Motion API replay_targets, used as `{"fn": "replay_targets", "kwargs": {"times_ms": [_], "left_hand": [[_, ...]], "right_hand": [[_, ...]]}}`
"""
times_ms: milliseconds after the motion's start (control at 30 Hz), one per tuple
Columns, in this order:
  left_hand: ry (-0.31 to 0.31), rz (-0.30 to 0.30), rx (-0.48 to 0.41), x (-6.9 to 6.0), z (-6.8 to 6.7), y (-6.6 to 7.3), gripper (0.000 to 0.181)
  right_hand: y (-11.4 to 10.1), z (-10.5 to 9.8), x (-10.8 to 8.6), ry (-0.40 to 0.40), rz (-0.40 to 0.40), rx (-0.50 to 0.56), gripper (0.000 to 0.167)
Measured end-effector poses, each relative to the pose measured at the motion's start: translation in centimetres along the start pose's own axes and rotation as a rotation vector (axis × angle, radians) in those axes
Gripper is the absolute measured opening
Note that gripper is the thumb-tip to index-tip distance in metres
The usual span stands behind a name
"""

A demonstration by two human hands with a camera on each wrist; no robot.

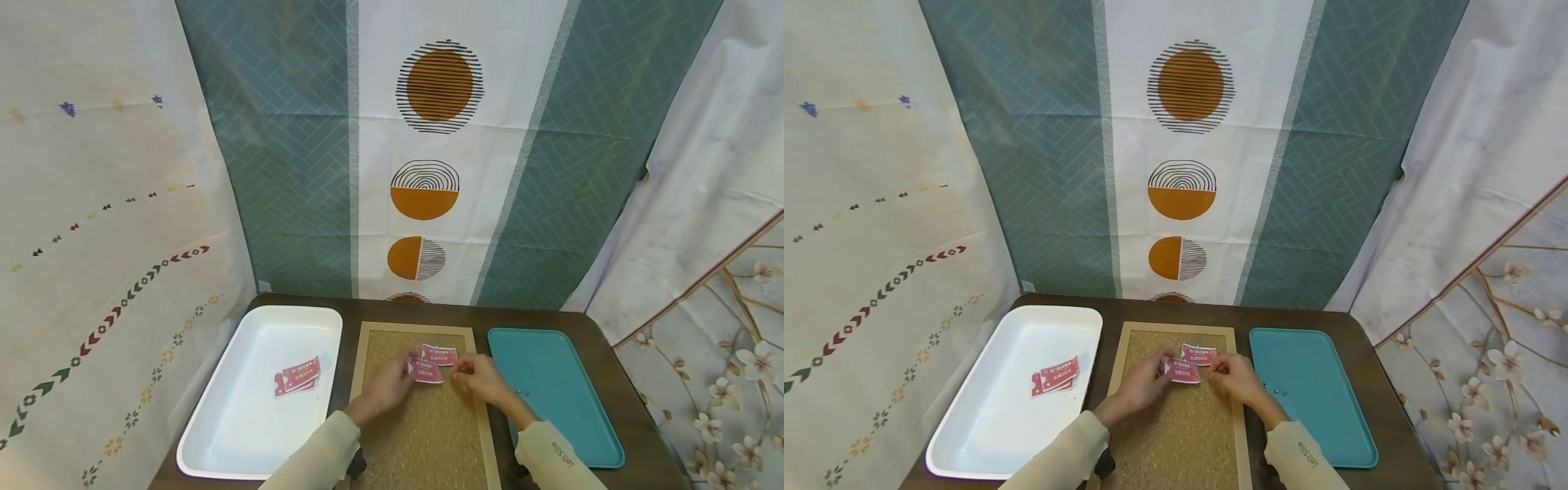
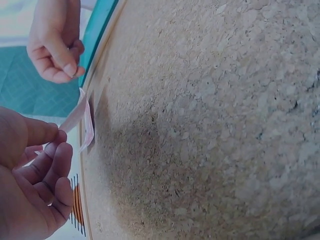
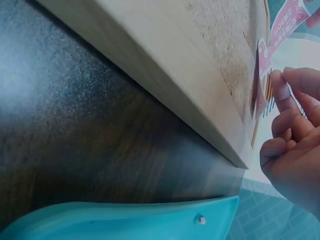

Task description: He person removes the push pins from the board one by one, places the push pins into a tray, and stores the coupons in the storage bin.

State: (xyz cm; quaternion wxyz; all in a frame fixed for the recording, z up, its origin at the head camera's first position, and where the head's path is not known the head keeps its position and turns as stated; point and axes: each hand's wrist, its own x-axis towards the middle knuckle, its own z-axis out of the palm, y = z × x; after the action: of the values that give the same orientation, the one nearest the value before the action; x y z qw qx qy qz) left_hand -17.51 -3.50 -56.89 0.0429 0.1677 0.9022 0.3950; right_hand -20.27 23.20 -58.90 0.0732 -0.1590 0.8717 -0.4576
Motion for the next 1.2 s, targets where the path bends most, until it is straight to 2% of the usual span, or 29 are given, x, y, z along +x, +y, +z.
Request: {"fn": "replay_targets", "kwargs": {"times_ms": [233, 333, 567, 833, 967, 1200], "left_hand": [[0.039, 0.024, 0.016, 0.1, -0.2, -0.5, 0.040], [0.036, 0.016, 0.015, 0.1, -0.4, -0.5, 0.040], [0.030, -0.044, -0.015, -0.2, -1.2, -0.5, 0.039], [0.055, -0.035, 0.027, 0.0, -1.4, -0.9, 0.040], [0.064, -0.063, 0.023, 0.0, -1.6, -1.0, 0.041], [0.082, -0.053, 0.012, 0.0, -2.2, -1.2, 0.043]], "right_hand": [[0.1, -0.2, -0.1, 0.027, 0.014, -0.036, 0.004], [0.2, -0.3, -0.4, 0.034, 0.009, -0.052, 0.005], [0.5, -0.8, -0.8, 0.047, -0.007, -0.051, 0.004], [1.4, -1.4, -1.3, 0.060, 0.022, -0.063, 0.006], [1.6, -1.6, -1.3, 0.061, 0.010, -0.066, 0.005], [1.9, -2.1, -1.5, 0.066, 0.014, -0.076, 0.004]]}}
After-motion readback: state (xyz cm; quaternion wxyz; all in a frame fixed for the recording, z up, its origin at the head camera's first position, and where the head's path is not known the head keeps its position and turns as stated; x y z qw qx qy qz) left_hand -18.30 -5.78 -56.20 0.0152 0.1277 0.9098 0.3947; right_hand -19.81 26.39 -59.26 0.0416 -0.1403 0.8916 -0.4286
